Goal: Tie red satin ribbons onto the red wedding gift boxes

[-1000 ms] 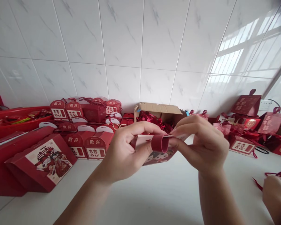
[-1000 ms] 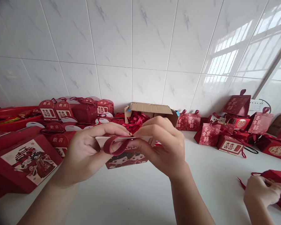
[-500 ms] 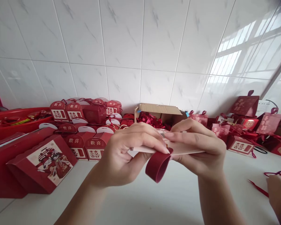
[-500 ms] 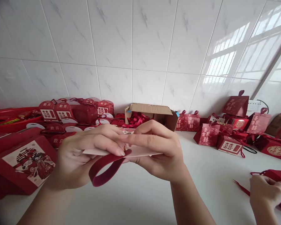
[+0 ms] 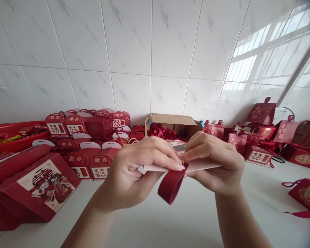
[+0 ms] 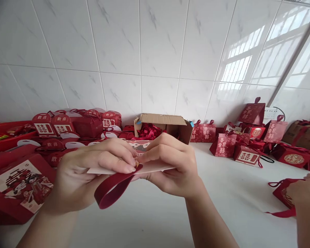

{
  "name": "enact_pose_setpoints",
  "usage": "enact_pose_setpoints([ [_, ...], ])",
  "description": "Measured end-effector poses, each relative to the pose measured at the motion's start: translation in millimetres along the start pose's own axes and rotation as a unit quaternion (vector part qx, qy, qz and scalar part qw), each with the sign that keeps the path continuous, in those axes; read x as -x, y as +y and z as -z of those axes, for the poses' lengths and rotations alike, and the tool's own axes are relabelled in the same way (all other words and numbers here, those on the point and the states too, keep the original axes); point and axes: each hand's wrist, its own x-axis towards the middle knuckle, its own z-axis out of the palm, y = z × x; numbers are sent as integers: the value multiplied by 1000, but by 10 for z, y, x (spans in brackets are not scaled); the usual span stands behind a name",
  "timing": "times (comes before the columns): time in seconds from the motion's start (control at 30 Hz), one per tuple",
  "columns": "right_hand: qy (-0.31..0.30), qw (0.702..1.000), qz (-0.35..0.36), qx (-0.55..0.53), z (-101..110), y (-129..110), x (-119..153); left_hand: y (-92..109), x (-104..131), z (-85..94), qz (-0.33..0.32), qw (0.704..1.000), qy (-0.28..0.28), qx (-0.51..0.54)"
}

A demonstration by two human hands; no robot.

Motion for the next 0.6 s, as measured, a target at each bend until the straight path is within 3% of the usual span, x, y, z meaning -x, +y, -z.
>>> enact_pose_setpoints([
  [0.27, 20, 1000, 0, -1, -49, 4, 23, -18, 19, 13, 62, 998, 11, 3],
  [0.43, 32, 999, -33, -28, -73, -16, 12, 15, 30, 8, 88, 996, -11, 29],
  [0.6, 54, 994, -76, -55, -135, 14, 8, 61, 30, -2, 151, 987, 14, 49],
])
